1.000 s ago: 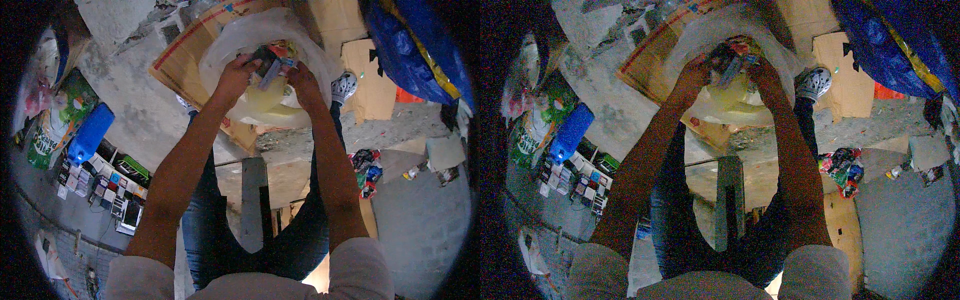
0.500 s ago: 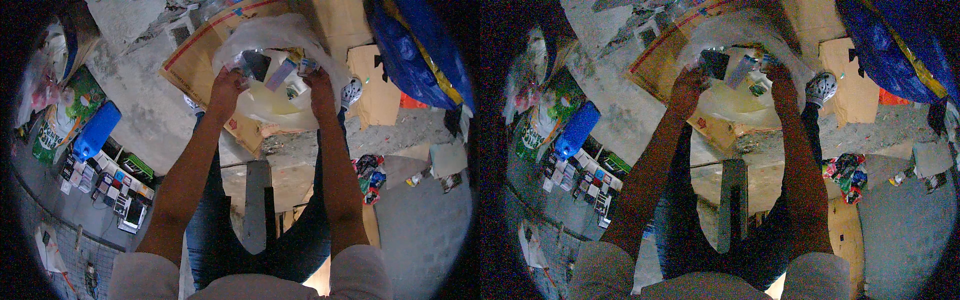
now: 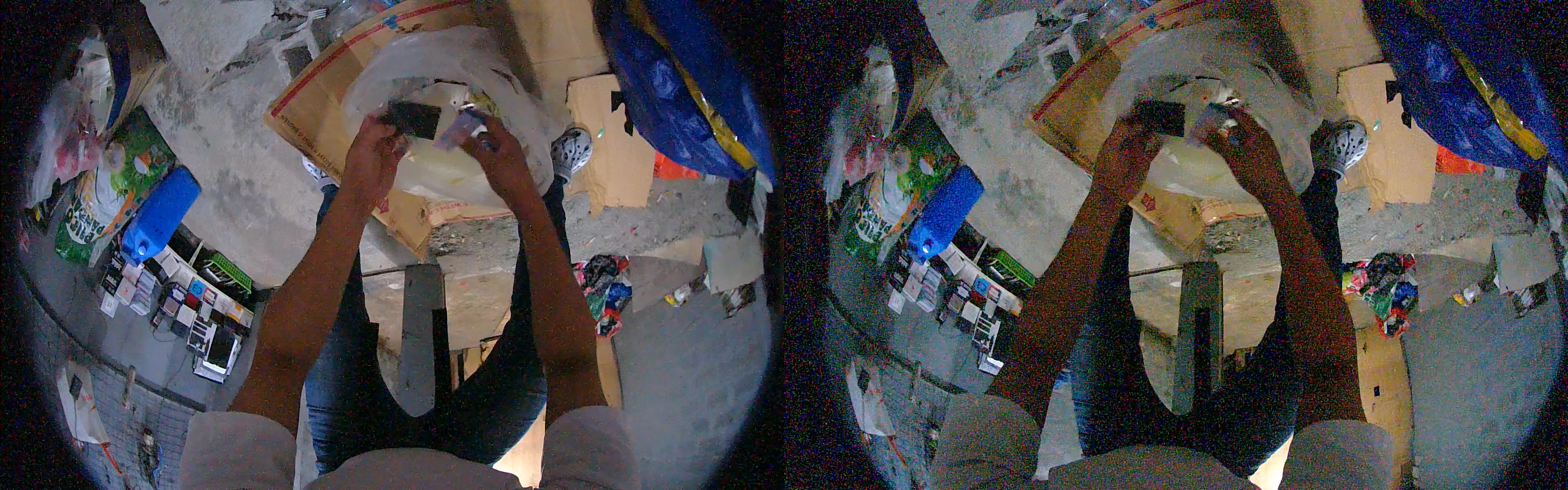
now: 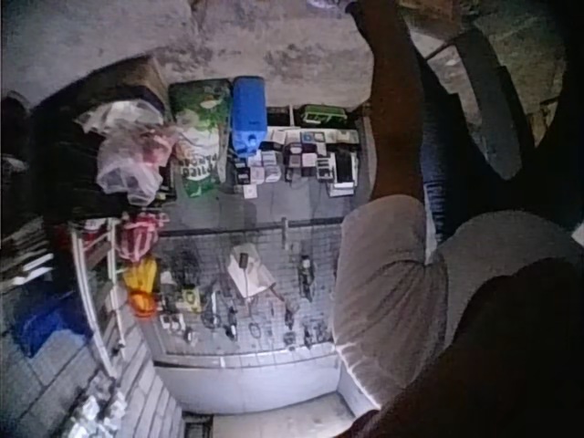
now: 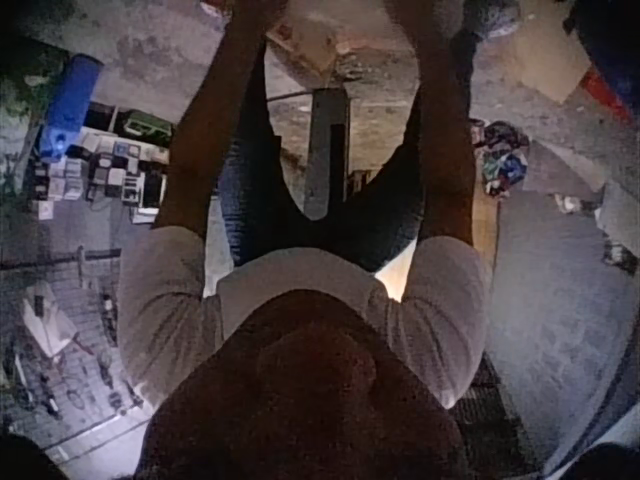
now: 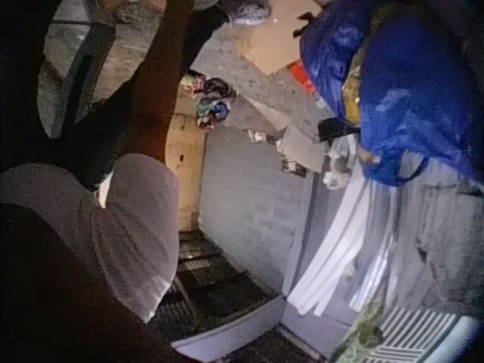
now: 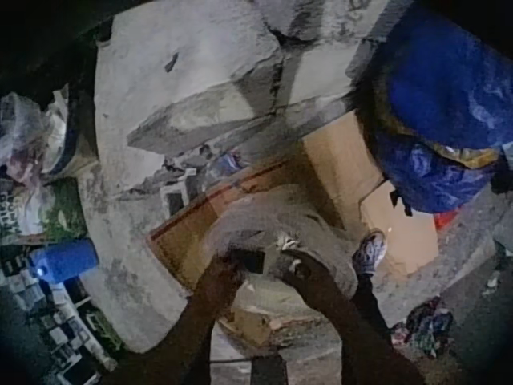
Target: The person sorts various small items from a clear plastic bag into a larger blue bag. They handle plastic bags, papers, and small packaged goods one by one, transferring them between containers in a cluttered room.
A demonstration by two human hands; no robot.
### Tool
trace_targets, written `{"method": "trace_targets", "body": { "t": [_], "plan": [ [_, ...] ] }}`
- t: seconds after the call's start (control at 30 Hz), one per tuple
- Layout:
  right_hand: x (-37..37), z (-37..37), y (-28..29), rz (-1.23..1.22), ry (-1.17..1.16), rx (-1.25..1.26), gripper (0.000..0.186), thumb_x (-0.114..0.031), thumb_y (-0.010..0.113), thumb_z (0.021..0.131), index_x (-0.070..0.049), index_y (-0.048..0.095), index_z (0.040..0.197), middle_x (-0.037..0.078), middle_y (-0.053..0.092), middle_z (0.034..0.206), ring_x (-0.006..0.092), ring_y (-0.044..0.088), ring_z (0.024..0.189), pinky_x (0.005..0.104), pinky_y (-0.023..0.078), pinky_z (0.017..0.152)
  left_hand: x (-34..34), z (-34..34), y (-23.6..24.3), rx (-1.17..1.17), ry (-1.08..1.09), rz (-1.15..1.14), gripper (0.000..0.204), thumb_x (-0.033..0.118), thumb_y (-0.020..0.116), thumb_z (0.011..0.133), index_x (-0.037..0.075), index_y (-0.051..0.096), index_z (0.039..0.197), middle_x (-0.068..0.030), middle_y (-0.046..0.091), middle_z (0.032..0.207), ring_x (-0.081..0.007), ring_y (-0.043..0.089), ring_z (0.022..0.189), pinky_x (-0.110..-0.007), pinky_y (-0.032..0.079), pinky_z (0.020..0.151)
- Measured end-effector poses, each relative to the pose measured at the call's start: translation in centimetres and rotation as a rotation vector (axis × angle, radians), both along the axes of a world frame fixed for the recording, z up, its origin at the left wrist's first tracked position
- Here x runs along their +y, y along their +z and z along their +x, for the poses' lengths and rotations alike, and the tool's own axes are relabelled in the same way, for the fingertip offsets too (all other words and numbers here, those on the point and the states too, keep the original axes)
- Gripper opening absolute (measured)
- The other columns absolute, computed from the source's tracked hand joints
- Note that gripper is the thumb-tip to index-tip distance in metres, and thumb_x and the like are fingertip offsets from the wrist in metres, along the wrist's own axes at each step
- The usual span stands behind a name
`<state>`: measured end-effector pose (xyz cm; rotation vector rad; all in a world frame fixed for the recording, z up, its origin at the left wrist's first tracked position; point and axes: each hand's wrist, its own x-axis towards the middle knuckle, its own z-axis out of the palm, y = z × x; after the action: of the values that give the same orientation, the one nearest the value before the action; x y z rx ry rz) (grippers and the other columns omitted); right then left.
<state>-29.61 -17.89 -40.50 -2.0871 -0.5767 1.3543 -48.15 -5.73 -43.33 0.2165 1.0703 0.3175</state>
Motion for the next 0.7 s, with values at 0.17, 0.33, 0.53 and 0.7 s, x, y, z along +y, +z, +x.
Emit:
{"method": "trace_targets", "body": {
  "t": [0.17,0.33,0.53,0.7],
  "plan": [
    [-0.8,-0.1,3.5,-0.02,-0.137,0.158,0.024,-0.013,0.058,0.09,-0.006,0.062,0.113,0.012,0.068,0.096,0.0255,0.066,0.084,0.036,0.051,0.08,-0.5,-0.2,3.4,0.206,-0.862,0.804,0.02,0.021,0.057,0.088,0.01,0.053,0.104,-0.0067,0.058,0.112,-0.0212,0.049,0.118,-0.037,0.039,0.101],
    [-3.2,-0.1,4.2,0.055,-0.208,0.044,0.029,0.002,0.045,0.085,-0.006,0.061,0.108,0.006,0.065,0.102,0.0139,0.058,0.079,0.0277,0.049,0.071,-2.1,-2.3,2.6,-0.13,-0.396,0.408,0.03,0.034,0.065,0.083,0.011,0.049,0.091,-0.0122,0.054,0.127,-0.0269,0.034,0.135,-0.042,0.027,0.111],
    [-4.0,0.2,3.8,0.046,-0.41,0.166,0.031,0.009,0.046,0.079,-0.006,0.06,0.102,0.004,0.062,0.101,0.0125,0.056,0.083,0.026,0.048,0.074,-1.6,-2.7,4.4,-0.113,-0.325,0.37,0.038,0.04,0.073,0.077,0.012,0.049,0.088,-0.0134,0.052,0.132,-0.0279,0.031,0.137,-0.044,0.023,0.113],
    [-6.9,0.7,1.9,0.161,-0.406,0.156,0.023,0.003,0.048,0.082,-0.006,0.057,0.101,0.005,0.057,0.101,0.0154,0.054,0.094,0.0273,0.046,0.082,-0.6,-3.8,3.6,-0.142,-0.345,0.462,0.03,0.036,0.066,0.087,0.013,0.048,0.09,-0.0133,0.053,0.131,-0.0273,0.033,0.136,-0.044,0.026,0.113]
  ]
}}
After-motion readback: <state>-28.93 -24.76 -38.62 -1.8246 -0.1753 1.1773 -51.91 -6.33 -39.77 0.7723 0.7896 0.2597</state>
